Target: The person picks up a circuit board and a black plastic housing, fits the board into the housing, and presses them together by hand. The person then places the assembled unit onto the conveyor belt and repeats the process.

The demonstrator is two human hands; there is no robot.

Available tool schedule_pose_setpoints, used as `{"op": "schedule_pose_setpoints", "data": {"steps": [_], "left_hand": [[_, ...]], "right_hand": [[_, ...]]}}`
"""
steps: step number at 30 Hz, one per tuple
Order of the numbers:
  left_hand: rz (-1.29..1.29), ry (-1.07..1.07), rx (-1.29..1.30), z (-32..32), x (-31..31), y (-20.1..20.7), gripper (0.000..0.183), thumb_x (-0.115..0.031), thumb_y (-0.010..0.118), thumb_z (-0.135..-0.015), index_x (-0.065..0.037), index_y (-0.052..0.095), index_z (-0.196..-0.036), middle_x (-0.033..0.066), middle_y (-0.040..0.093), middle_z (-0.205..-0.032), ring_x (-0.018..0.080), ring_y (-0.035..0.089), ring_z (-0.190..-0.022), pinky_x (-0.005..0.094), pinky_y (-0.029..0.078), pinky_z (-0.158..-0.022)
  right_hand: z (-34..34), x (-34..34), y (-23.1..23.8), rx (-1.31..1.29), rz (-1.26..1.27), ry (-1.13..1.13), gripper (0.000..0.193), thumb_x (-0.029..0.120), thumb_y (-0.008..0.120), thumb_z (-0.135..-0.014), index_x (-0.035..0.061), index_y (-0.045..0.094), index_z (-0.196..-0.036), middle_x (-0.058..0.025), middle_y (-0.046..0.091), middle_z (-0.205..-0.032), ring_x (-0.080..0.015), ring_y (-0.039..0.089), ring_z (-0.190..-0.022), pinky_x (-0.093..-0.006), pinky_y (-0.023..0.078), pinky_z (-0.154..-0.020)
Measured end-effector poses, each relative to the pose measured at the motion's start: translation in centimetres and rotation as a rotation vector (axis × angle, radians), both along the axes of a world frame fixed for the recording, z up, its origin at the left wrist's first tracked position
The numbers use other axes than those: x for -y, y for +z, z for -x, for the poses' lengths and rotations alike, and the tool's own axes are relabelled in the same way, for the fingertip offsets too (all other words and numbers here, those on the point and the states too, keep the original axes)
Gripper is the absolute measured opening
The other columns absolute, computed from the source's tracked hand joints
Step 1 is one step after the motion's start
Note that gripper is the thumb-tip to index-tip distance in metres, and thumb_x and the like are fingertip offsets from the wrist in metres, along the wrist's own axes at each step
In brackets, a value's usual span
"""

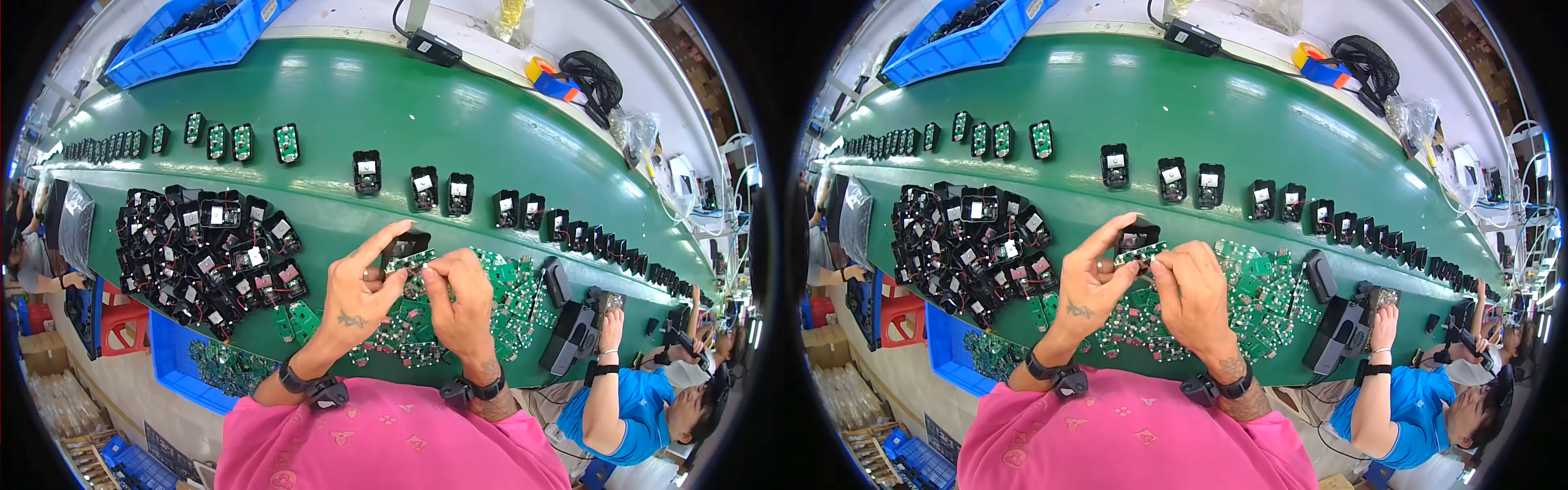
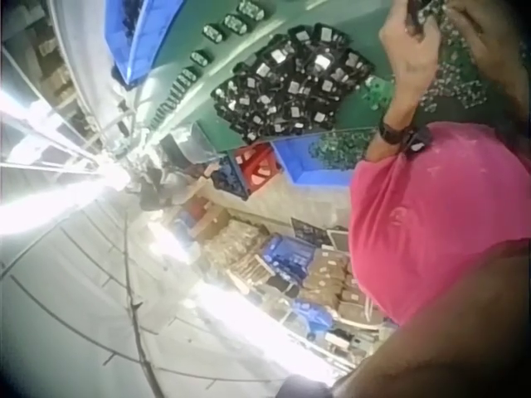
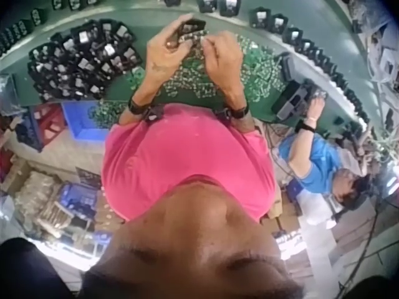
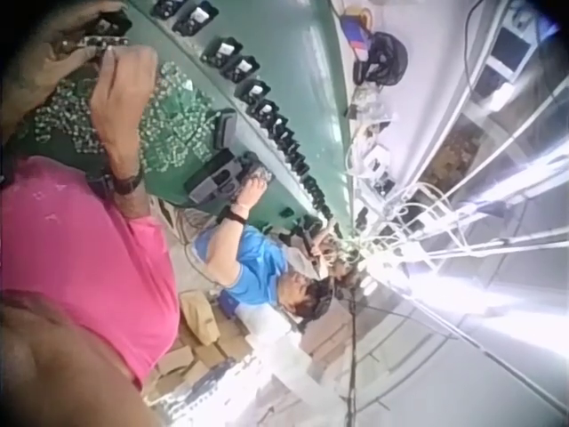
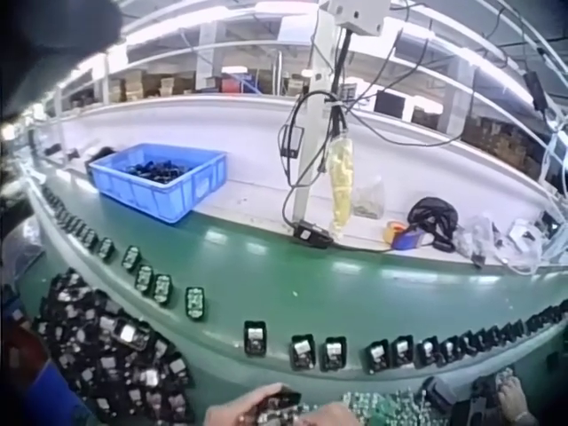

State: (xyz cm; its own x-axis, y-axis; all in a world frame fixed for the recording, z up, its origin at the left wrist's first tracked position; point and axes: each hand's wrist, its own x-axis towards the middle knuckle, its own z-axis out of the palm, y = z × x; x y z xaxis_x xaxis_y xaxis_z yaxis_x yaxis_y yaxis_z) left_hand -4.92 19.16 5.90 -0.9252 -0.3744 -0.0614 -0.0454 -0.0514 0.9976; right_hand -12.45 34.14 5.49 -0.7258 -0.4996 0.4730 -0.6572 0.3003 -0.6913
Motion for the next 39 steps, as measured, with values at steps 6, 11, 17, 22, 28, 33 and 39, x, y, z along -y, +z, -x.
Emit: {"op": "schedule_pose_setpoints", "data": {"steps": [6, 11, 17, 22, 28, 33, 39], "left_hand": [[0.174, -0.128, -0.011, 0.0, 0.4, 2.3, 0.055, 0.009, 0.059, -0.086, -0.008, 0.058, -0.138, 0.0118, 0.067, -0.12, 0.0068, 0.062, -0.081, 0.0239, 0.053, -0.063], [0.261, -0.156, -0.086, 0.2, 0.4, 2.0, 0.057, 0.009, 0.059, -0.083, -0.008, 0.058, -0.138, 0.0138, 0.067, -0.12, 0.0088, 0.063, -0.082, 0.0246, 0.053, -0.064], [0.228, -0.174, -0.038, 0.1, 0.6, 2.1, 0.059, 0.009, 0.058, -0.082, -0.01, 0.059, -0.138, 0.0135, 0.068, -0.116, 0.0114, 0.062, -0.076, 0.0259, 0.052, -0.061], [0.34, -0.197, -0.059, 0.3, 0.4, 2.0, 0.06, 0.009, 0.058, -0.08, -0.011, 0.059, -0.137, 0.0133, 0.068, -0.11, 0.0141, 0.059, -0.068, 0.028, 0.05, -0.058], [0.466, -0.243, -0.03, 0.4, 0.3, 2.5, 0.058, 0.011, 0.06, -0.08, -0.01, 0.062, -0.134, 0.015, 0.069, -0.119, 0.0122, 0.066, -0.08, 0.0247, 0.052, -0.06], [0.49, -0.216, -0.045, 0.6, -0.1, 2.1, 0.059, 0.012, 0.059, -0.079, -0.01, 0.062, -0.134, 0.0161, 0.068, -0.118, 0.0151, 0.067, -0.081, 0.0257, 0.052, -0.059], [0.521, -0.158, -0.073, 1.0, -0.4, 1.3, 0.059, 0.012, 0.06, -0.078, -0.008, 0.061, -0.134, 0.016, 0.069, -0.116, 0.0131, 0.066, -0.079, 0.0245, 0.052, -0.057]], "right_hand": [[1.1, -1.2, 1.4, 0.263, -0.032, 0.229, 0.007, 0.003, 0.068, -0.085, -0.0013, 0.063, -0.083, -0.0077, 0.059, -0.072, -0.0196, 0.056, -0.059, -0.0305, 0.042, -0.053], [1.3, -1.5, 1.6, 0.346, -0.059, 0.264, 0.008, 0.003, 0.067, -0.086, -0.0018, 0.063, -0.082, -0.0074, 0.059, -0.069, -0.0192, 0.056, -0.057, -0.0304, 0.042, -0.053], [1.6, -1.6, 1.3, 0.301, -0.057, 0.304, 0.008, 0.003, 0.067, -0.086, -0.0017, 0.063, -0.082, -0.0088, 0.058, -0.07, -0.0206, 0.057, -0.058, -0.0326, 0.043, -0.054], [1.8, -1.8, 0.9, 0.31, -0.065, 0.308, 0.008, 0.003, 0.067, -0.085, -0.0017, 0.062, -0.08, -0.0093, 0.059, -0.07, -0.021, 0.057, -0.059, -0.0327, 0.043, -0.054], [1.8, -2.1, 0.5, 0.317, -0.059, 0.312, 0.008, 0.003, 0.068, -0.083, -0.0013, 0.062, -0.079, -0.0086, 0.058, -0.069, -0.0205, 0.056, -0.058, -0.0334, 0.043, -0.053], [1.9, -2.0, 0.2, 0.159, -0.064, 0.308, 0.007, 0.003, 0.068, -0.082, 0.0005, 0.062, -0.079, -0.0097, 0.058, -0.069, -0.0246, 0.058, -0.059, -0.0361, 0.044, -0.054], [1.9, -1.7, -0.9, 0.044, -0.087, 0.278, 0.006, 0.002, 0.067, -0.082, 0.0019, 0.062, -0.084, -0.012, 0.058, -0.073, -0.0316, 0.06, -0.065, -0.0408, 0.046, -0.058]]}}
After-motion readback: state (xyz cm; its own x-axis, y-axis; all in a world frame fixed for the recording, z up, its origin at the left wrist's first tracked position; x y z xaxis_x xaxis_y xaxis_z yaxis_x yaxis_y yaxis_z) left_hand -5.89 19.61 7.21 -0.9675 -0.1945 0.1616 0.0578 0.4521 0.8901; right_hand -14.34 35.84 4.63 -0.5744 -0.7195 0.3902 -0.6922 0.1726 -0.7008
